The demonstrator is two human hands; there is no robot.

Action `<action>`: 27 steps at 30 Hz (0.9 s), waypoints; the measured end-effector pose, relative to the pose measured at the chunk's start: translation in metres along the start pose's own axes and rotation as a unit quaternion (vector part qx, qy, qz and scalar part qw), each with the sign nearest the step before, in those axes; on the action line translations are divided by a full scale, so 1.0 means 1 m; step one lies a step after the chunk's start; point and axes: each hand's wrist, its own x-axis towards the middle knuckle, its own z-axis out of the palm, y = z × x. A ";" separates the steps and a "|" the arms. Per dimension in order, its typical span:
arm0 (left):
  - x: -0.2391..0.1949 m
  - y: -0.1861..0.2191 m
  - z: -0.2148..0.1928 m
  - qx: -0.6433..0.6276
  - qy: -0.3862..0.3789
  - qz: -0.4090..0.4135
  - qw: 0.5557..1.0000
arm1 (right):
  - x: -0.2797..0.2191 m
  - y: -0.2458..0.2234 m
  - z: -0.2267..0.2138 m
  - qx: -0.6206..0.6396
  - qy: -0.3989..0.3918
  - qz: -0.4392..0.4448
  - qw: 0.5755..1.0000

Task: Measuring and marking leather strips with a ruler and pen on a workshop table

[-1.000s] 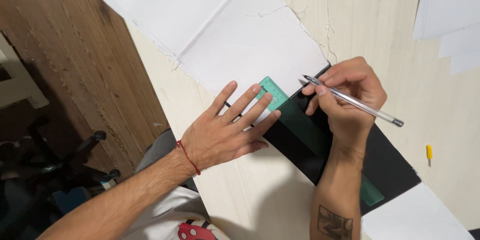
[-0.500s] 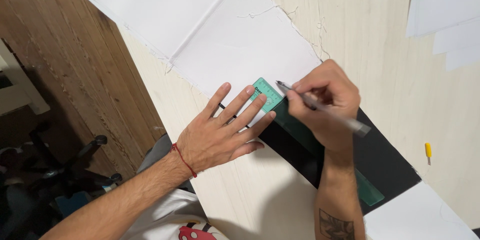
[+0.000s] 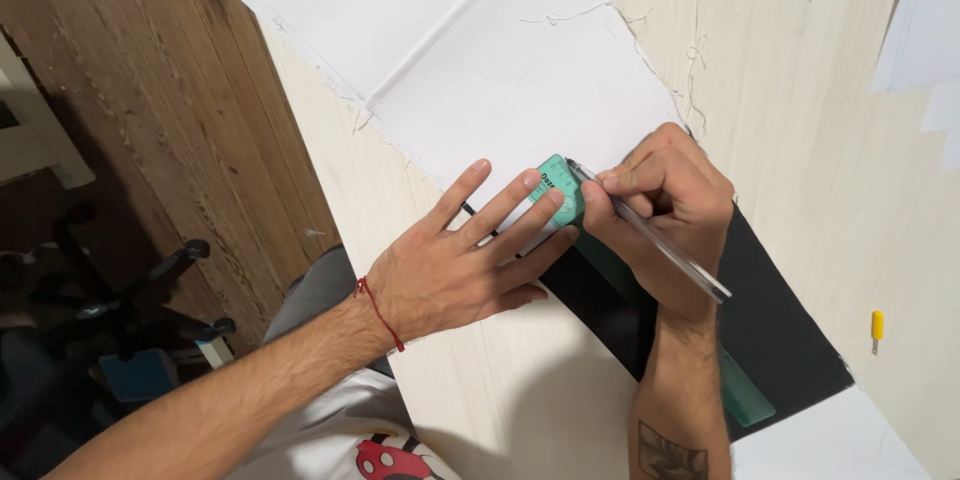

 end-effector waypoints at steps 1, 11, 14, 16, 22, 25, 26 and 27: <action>0.000 0.000 0.001 0.000 0.000 -0.002 1.000 | 0.000 0.001 0.000 0.000 -0.002 0.000 1.000; -0.001 -0.001 0.000 0.003 0.004 0.001 1.000 | -0.001 0.006 0.000 -0.004 -0.010 -0.015 1.000; 0.000 -0.002 -0.001 0.000 0.007 0.001 1.000 | 0.000 0.003 0.001 -0.006 -0.009 -0.018 1.000; 0.000 -0.002 -0.001 0.000 0.008 0.004 1.000 | 0.001 0.001 0.001 -0.011 -0.007 -0.021 1.000; 0.001 -0.001 -0.001 0.004 0.017 0.000 1.000 | 0.003 -0.003 0.002 0.004 -0.004 -0.016 1.000; 0.000 -0.001 0.000 0.004 0.014 0.004 1.000 | 0.004 -0.006 0.001 0.000 -0.007 -0.012 1.000; -0.001 -0.001 0.000 0.006 0.013 0.002 1.000 | 0.004 -0.008 0.001 0.001 -0.008 -0.005 1.000; 0.000 -0.001 0.001 0.007 0.014 0.003 1.000 | 0.004 -0.010 0.000 0.002 -0.008 0.001 1.000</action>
